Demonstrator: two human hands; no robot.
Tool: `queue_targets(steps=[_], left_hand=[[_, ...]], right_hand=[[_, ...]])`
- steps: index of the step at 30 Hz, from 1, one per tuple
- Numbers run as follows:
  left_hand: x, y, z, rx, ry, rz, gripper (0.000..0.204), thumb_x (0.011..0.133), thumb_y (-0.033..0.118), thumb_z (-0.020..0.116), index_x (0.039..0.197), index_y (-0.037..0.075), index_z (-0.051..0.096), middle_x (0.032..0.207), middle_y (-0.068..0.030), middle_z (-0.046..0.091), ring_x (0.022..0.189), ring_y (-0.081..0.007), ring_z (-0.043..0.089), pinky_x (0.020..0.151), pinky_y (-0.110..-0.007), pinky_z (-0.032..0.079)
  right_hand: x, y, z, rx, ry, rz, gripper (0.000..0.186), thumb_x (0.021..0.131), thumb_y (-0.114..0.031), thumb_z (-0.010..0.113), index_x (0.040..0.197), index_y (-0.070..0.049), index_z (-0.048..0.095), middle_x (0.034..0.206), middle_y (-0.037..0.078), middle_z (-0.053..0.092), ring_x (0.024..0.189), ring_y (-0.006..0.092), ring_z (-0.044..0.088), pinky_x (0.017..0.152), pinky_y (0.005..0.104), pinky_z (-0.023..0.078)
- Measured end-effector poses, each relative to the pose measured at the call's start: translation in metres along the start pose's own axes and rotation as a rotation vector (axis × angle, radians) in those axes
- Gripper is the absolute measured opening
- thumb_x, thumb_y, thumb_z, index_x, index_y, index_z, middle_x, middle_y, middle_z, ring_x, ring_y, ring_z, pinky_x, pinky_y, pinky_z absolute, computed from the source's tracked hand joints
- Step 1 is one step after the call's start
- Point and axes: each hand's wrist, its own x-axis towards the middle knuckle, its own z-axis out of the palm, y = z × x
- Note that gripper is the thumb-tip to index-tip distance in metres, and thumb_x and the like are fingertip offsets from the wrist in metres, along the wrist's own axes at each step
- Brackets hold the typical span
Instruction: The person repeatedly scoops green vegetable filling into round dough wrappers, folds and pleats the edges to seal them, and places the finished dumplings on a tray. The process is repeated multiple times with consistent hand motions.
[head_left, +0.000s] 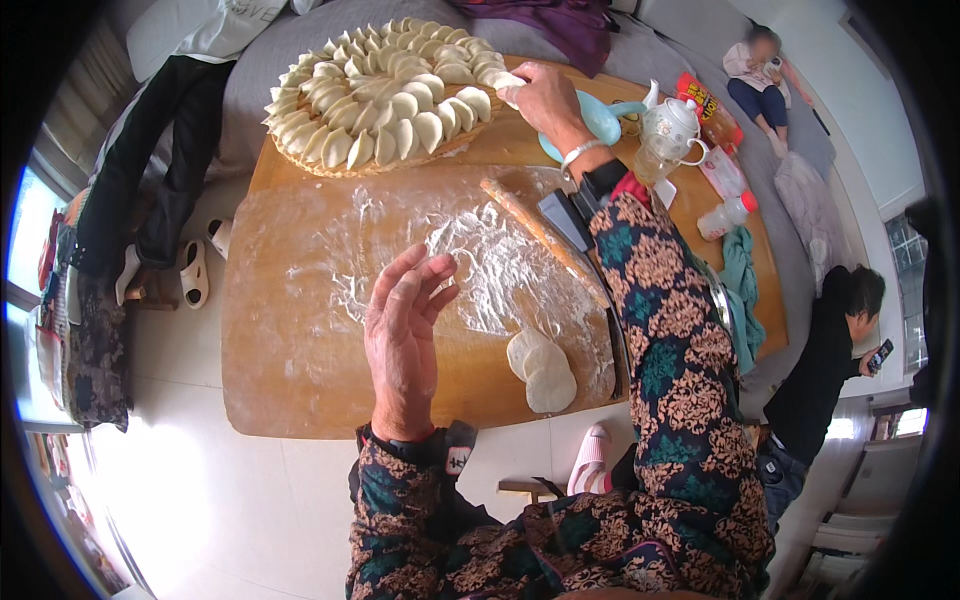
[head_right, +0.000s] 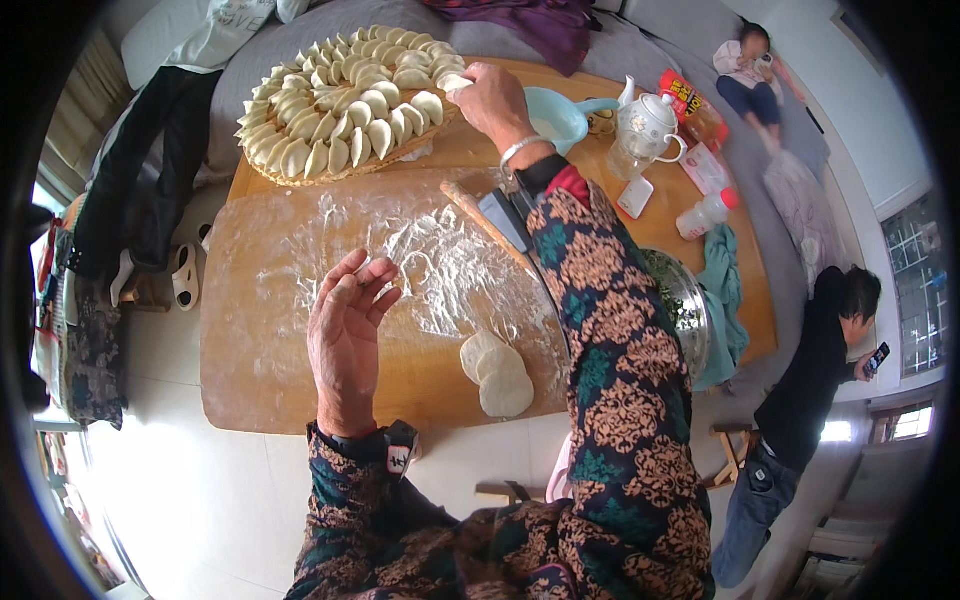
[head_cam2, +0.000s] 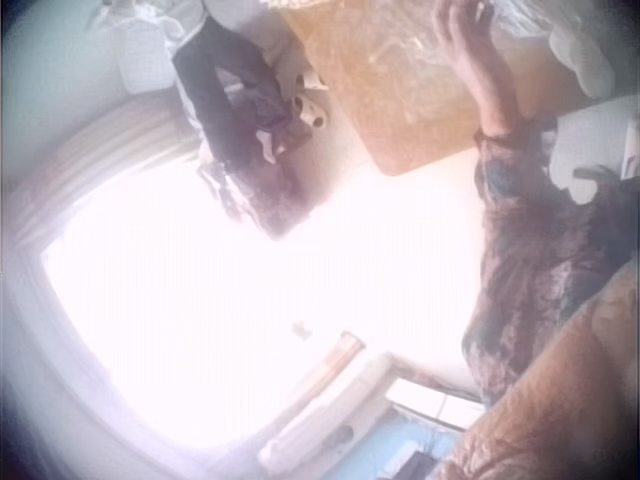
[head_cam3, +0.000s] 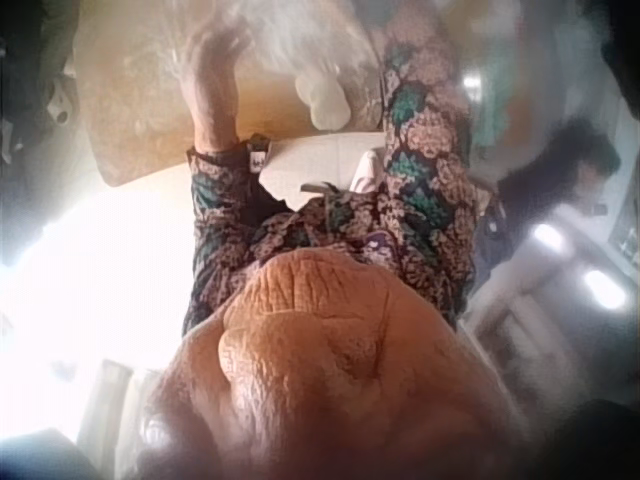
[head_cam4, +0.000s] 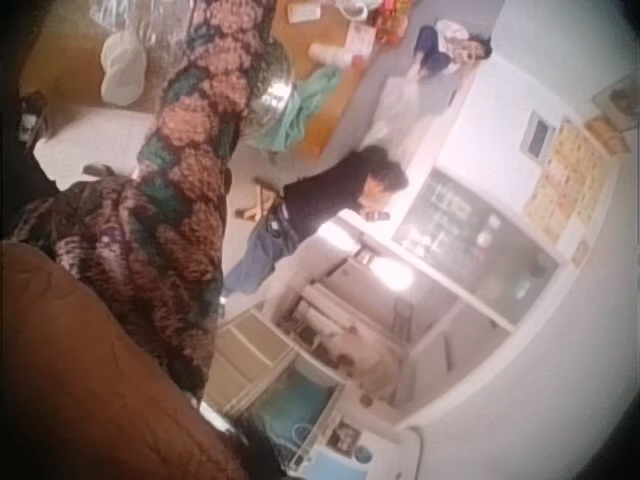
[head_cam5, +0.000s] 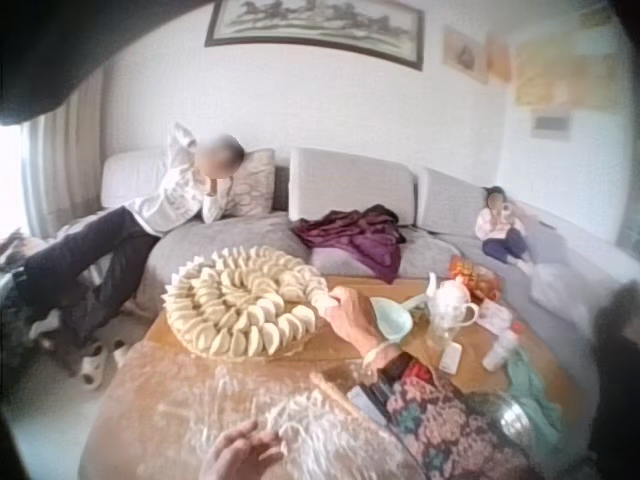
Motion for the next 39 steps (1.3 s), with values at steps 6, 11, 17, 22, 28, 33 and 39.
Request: queue_targets(steps=[6,11,17,22,28,33,39], left_hand=[[-0.001,0.003,-0.001,0.015,0.007,-0.009,0.037,0.103,0.020,0.047,0.132,-0.003,0.051,0.120,-0.0164,0.065,0.114,-0.0260,0.063,0.099,-0.039,0.050],[0.001,0.004,-0.004,0.077,0.045,-0.022,0.041,0.102,0.022,0.049,0.135,-0.003,0.050,0.119,-0.0151,0.067,0.113,-0.0245,0.063,0.099,-0.038,0.049],[0.007,-0.008,-0.013,0.095,-0.074,0.136,0.042,0.102,0.023,0.048,0.134,-0.004,0.051,0.118,-0.0161,0.067,0.113,-0.0250,0.064,0.102,-0.039,0.048],[0.009,-0.010,-0.007,0.053,-0.109,0.084,0.038,0.102,0.023,0.051,0.129,-0.003,0.055,0.116,-0.0151,0.068,0.110,-0.0237,0.065,0.099,-0.037,0.049],[-0.001,-0.019,0.011,0.082,-0.074,-0.040,0.033,0.099,0.022,0.058,0.124,0.001,0.058,0.106,-0.0104,0.070,0.101,-0.0196,0.067,0.089,-0.032,0.052],[-0.001,-0.034,0.008,0.183,-0.195,-0.024,0.033,0.099,0.025,0.058,0.123,0.001,0.060,0.106,-0.0087,0.069,0.101,-0.0179,0.066,0.089,-0.032,0.051],[0.010,-0.053,0.006,0.297,-0.279,-0.147,0.030,0.099,0.024,0.058,0.121,0.004,0.062,0.107,-0.0063,0.068,0.103,-0.0173,0.063,0.090,-0.033,0.048]], right_hand=[[0.031,0.021,0.040,-0.167,-0.045,-0.034,0.029,0.082,-0.031,0.067,0.098,-0.009,0.078,0.098,0.020,0.072,0.095,0.0390,0.068,0.085,0.0446,0.054],[0.043,0.067,0.062,-0.507,0.062,-0.502,0.021,0.085,-0.021,0.056,0.087,-0.012,0.075,0.087,0.017,0.072,0.081,0.0404,0.069,0.073,0.0485,0.055],[0.009,0.050,0.028,-0.408,0.157,-0.755,0.024,0.088,-0.023,0.058,0.100,-0.004,0.069,0.092,0.022,0.069,0.086,0.0394,0.066,0.075,0.0490,0.052],[-0.144,-0.012,-0.050,-0.196,-0.524,-0.214,0.033,0.091,-0.033,0.062,0.095,-0.002,0.071,0.094,0.019,0.072,0.087,0.0297,0.070,0.077,0.0421,0.053],[-0.310,-0.037,-0.067,-0.345,-0.674,-0.208,0.022,0.089,-0.011,0.066,0.110,-0.006,0.070,0.107,0.014,0.069,0.101,0.0341,0.066,0.088,0.0410,0.054],[-0.347,-0.032,-0.061,-0.285,-0.427,-0.164,0.025,0.080,0.002,0.063,0.105,-0.002,0.065,0.108,0.014,0.066,0.101,0.0336,0.064,0.089,0.0412,0.053],[-0.344,-0.016,-0.058,-0.057,-0.476,0.089,0.018,0.076,-0.001,0.072,0.093,-0.002,0.065,0.094,0.014,0.066,0.090,0.0345,0.065,0.078,0.0416,0.051]])
